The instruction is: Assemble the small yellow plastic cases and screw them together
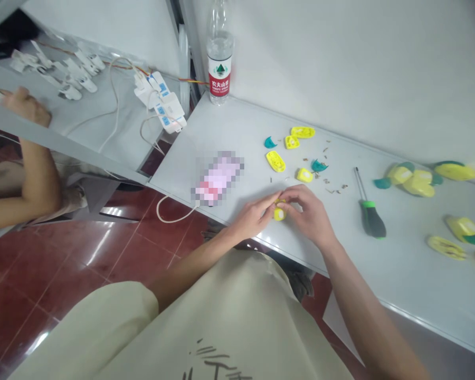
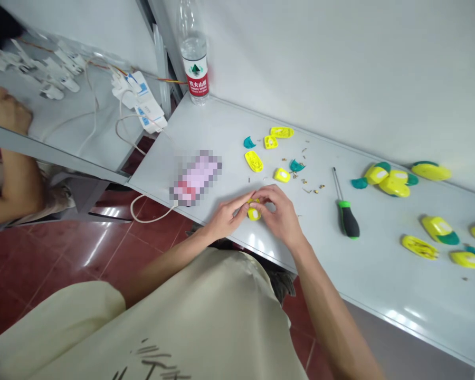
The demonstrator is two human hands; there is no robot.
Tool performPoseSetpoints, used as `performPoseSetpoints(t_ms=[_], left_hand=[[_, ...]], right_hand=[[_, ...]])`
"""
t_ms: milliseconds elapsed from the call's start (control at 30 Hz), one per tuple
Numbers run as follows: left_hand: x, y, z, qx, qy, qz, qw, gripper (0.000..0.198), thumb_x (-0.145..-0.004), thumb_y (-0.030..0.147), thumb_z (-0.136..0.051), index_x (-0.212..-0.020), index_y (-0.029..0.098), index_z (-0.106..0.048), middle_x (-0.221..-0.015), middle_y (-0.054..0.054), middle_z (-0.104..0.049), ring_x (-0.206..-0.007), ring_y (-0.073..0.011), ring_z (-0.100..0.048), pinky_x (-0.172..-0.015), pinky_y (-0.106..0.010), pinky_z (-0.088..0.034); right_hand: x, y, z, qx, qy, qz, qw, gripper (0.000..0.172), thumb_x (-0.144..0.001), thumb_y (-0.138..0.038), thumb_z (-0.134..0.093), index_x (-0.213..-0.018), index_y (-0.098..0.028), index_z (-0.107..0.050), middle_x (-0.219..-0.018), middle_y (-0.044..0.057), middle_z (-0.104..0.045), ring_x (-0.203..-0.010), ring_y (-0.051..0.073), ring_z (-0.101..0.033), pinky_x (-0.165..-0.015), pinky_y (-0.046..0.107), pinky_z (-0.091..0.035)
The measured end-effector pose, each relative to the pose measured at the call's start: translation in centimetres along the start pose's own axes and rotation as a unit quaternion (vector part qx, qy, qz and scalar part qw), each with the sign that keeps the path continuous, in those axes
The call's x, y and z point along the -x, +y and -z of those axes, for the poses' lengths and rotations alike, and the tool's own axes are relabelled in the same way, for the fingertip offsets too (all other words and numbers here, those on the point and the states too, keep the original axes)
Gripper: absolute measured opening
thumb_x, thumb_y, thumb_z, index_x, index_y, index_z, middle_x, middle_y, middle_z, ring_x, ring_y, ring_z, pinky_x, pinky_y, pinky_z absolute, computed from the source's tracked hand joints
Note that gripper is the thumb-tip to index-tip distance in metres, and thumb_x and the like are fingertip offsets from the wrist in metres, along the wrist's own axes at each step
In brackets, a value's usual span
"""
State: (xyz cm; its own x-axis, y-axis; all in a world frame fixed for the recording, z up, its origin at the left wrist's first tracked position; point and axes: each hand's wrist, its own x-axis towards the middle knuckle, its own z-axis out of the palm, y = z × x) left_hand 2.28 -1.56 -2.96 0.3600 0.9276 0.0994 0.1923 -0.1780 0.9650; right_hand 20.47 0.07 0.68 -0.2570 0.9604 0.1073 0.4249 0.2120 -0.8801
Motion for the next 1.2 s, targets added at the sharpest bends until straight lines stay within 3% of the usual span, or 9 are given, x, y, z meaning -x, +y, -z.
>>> performPoseSetpoints(t_ms=[200, 700, 1033, 1133, 1200], left_hand=[[-0.2, 0.0, 0.0, 0.026, -0.003, 0.028, 0.999, 0.047, -0.100, 0.037, -0.045, -0.143, 0.021, -0.054, -0.143, -0.005, -0.061, -0.132, -0.0199, -0.059, -0.115, -0.034, -0.048], [-0.5, 0.2, 0.3, 0.088, -0.006, 0.085, 0.992, 0.050, -0.099, 0.043, -0.049, -0.141, 0.018, -0.056, -0.141, -0.006, -0.062, -0.128, -0.0224, -0.062, -0.110, -0.034, -0.052], [-0.5, -0.3, 0.2, 0.107, 0.000, 0.084, 0.991, 0.052, -0.097, 0.046, -0.051, -0.141, 0.018, -0.056, -0.139, -0.008, -0.063, -0.121, -0.0228, -0.066, -0.105, -0.034, -0.054], [-0.7, -0.2, 0.3, 0.143, -0.003, 0.093, 0.985, 0.052, -0.097, 0.047, -0.052, -0.140, 0.019, -0.058, -0.139, -0.008, -0.063, -0.124, -0.0230, -0.064, -0.107, -0.035, -0.053], [-0.9, -0.3, 0.3, 0.186, -0.003, 0.098, 0.978, 0.053, -0.096, 0.048, -0.053, -0.140, 0.019, -0.058, -0.139, -0.009, -0.063, -0.127, -0.0230, -0.063, -0.110, -0.035, -0.051]], right_hand=[[0.1, 0.4, -0.1, -0.015, 0.003, -0.025, 1.000, 0.011, -0.089, -0.037, -0.067, -0.094, -0.028, -0.067, -0.101, 0.005, -0.062, -0.088, 0.021, -0.062, -0.079, 0.039, -0.056], [-0.1, -0.1, 0.7, 0.044, -0.023, 0.009, 0.999, 0.011, -0.092, -0.036, -0.064, -0.096, -0.028, -0.072, -0.107, 0.007, -0.066, -0.100, 0.023, -0.064, -0.086, 0.039, -0.054], [-0.2, -0.4, 0.9, 0.049, -0.033, 0.006, 0.998, 0.019, -0.093, -0.039, -0.062, -0.103, -0.026, -0.071, -0.108, 0.007, -0.067, -0.097, 0.020, -0.065, -0.081, 0.035, -0.056], [0.0, -0.1, 2.7, 0.080, 0.021, -0.011, 0.996, 0.021, -0.091, -0.040, -0.064, -0.105, -0.026, -0.070, -0.110, 0.006, -0.067, -0.093, 0.019, -0.065, -0.083, 0.036, -0.056], [0.7, 0.9, 4.8, 0.139, 0.116, -0.059, 0.982, 0.024, -0.090, -0.044, -0.063, -0.104, -0.025, -0.069, -0.109, 0.007, -0.067, -0.092, 0.019, -0.064, -0.085, 0.037, -0.055]])
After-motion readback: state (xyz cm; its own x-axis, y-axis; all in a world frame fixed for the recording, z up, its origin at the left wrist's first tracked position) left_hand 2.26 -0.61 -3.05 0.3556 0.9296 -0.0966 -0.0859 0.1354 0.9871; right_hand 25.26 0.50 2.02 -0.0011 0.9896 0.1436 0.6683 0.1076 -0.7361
